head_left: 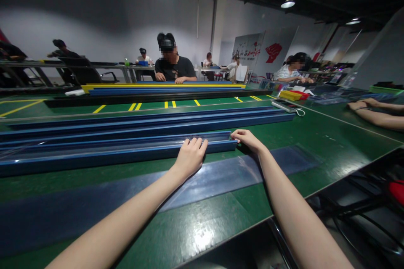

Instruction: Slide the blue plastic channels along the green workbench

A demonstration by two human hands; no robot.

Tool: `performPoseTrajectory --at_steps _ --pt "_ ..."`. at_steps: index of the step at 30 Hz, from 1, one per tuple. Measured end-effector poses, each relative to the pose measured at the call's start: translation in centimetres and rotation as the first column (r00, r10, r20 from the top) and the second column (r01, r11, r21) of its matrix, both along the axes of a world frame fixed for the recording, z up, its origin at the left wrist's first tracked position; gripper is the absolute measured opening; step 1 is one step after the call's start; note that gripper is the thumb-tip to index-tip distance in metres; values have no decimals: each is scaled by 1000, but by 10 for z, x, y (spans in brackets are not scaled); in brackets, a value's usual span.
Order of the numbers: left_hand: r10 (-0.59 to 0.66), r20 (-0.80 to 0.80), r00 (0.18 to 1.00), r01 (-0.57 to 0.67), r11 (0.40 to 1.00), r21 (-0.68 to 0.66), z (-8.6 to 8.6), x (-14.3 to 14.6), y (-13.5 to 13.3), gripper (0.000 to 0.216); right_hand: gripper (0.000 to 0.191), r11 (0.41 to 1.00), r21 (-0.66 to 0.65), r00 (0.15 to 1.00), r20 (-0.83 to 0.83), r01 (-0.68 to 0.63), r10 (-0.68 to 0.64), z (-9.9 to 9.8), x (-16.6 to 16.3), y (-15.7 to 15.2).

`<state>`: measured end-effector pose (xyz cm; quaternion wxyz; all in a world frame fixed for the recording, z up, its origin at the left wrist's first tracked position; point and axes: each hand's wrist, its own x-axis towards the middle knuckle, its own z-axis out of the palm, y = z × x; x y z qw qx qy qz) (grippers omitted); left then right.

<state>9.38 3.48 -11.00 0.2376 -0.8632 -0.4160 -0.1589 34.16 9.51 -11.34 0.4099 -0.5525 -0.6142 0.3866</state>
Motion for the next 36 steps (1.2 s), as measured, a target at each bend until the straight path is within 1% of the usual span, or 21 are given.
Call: performPoseTrajectory --at_steps 8,20,36 --pt "2 0 1000 -2 1000 -9 0 0 0 36 22 1000 20 999 39 -15 14 -6 2 4" --pt "7 -4 1000 -7 1000 -20 0 1 -1 36 20 999 47 997 69 -26 23 -11 3 7" --pt "2 1 1000 -2 1000 -22 0 1 0 33 22 999 24 997 66 -40 39 -8 3 5"
